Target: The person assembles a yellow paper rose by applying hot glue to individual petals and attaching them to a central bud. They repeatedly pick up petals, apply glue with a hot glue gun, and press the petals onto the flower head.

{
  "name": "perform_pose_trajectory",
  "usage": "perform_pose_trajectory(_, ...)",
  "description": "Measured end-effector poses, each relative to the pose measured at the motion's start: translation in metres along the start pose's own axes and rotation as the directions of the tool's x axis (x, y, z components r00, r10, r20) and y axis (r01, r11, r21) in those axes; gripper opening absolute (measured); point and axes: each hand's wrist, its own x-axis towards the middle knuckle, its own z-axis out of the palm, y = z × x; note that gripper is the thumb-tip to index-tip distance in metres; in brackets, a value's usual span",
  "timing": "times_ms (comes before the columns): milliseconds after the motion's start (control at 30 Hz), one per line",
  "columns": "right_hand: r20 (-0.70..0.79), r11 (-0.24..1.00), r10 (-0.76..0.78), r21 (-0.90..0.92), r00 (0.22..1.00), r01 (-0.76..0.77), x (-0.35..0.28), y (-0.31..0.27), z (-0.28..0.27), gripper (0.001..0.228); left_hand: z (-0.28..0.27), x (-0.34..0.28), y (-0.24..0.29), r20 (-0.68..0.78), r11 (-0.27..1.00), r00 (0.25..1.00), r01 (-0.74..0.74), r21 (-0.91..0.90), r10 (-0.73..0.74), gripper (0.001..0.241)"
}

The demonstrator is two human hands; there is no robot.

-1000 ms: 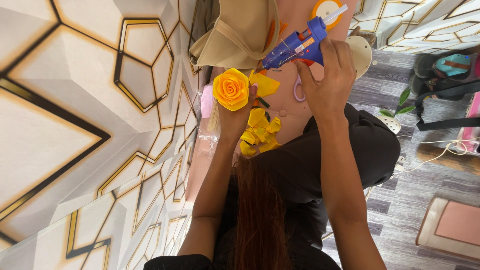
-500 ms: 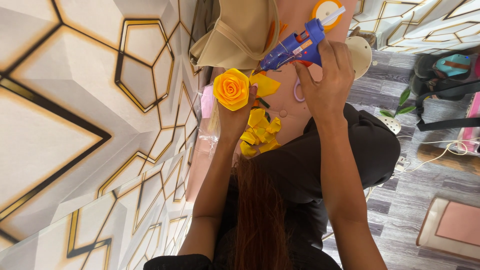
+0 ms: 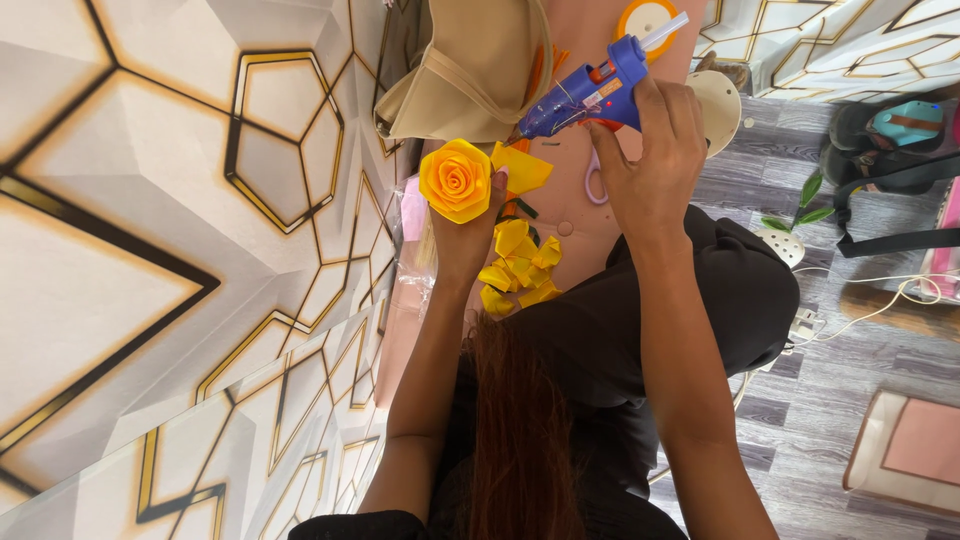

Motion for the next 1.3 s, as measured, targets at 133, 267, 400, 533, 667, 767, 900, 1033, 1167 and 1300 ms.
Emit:
perform_pose_trajectory(133, -0.001, 1.0, -0.006, -0.002, 1.0, 0.006, -0.001, 0.0, 0.0, 0.049, -0.002, -0.001, 0.007, -0.018, 1.0, 1.0, 0.013, 0.002, -0.013, 0.054)
perform_pose_trajectory(267, -0.006, 1.0, -0.017, 0.003, 1.0, 0.017, -0.002, 0.001, 0.001, 0.05, -0.006, -0.001, 0.008, -0.016, 0.999, 0.999, -0.03, 0.039, 0.031, 0.047)
perform_pose_trajectory(400, 0.008, 1.0, -0.007, -0.007, 1.0, 0.007, -0.005, 0.001, 0.003, 0.047, -0.008, 0.0, 0.008, -0.023, 1.0, 1.0, -0.02, 0.02, 0.02, 0.046)
perform_pose_trajectory(533, 0.015, 1.0, 0.007, -0.021, 1.0, -0.006, -0.006, 0.003, 0.005, 0.052, -0.01, 0.001, 0.008, -0.016, 0.999, 0.999, -0.032, 0.027, 0.033, 0.041)
perform_pose_trajectory(667, 0.008, 0.999, -0.033, 0.002, 0.999, 0.032, -0.004, 0.0, 0.0, 0.048, -0.011, 0.002, 0.005, -0.028, 0.998, 0.998, -0.062, -0.016, 0.061, 0.04)
perform_pose_trajectory(767, 0.004, 0.999, -0.039, 0.004, 0.999, 0.039, -0.004, 0.0, -0.001, 0.048, -0.012, 0.002, 0.006, -0.03, 0.991, 0.993, -0.119, -0.062, 0.117, 0.038)
perform_pose_trajectory(900, 0.0, 0.999, -0.042, 0.018, 0.999, 0.042, -0.003, -0.002, -0.002, 0.048, -0.013, 0.0, 0.018, -0.006, 0.952, 0.965, -0.261, -0.158, 0.263, 0.027)
perform_pose_trajectory(1033, -0.132, 0.984, -0.112, 0.125, 0.985, 0.129, 0.005, -0.003, -0.003, 0.046, -0.012, 0.001, 0.026, -0.068, 0.915, 0.93, -0.368, -0.168, 0.362, 0.021)
perform_pose_trajectory(1167, -0.122, 0.983, -0.098, 0.141, 0.988, 0.115, 0.004, -0.001, -0.004, 0.046, -0.019, 0.002, 0.006, -0.07, 0.922, 0.938, -0.345, -0.173, 0.338, 0.022)
perform_pose_trajectory(1300, -0.135, 0.981, -0.096, 0.157, 0.986, 0.117, 0.003, 0.0, -0.003, 0.046, -0.018, 0.003, 0.003, -0.085, 0.909, 0.926, -0.376, -0.177, 0.367, 0.019)
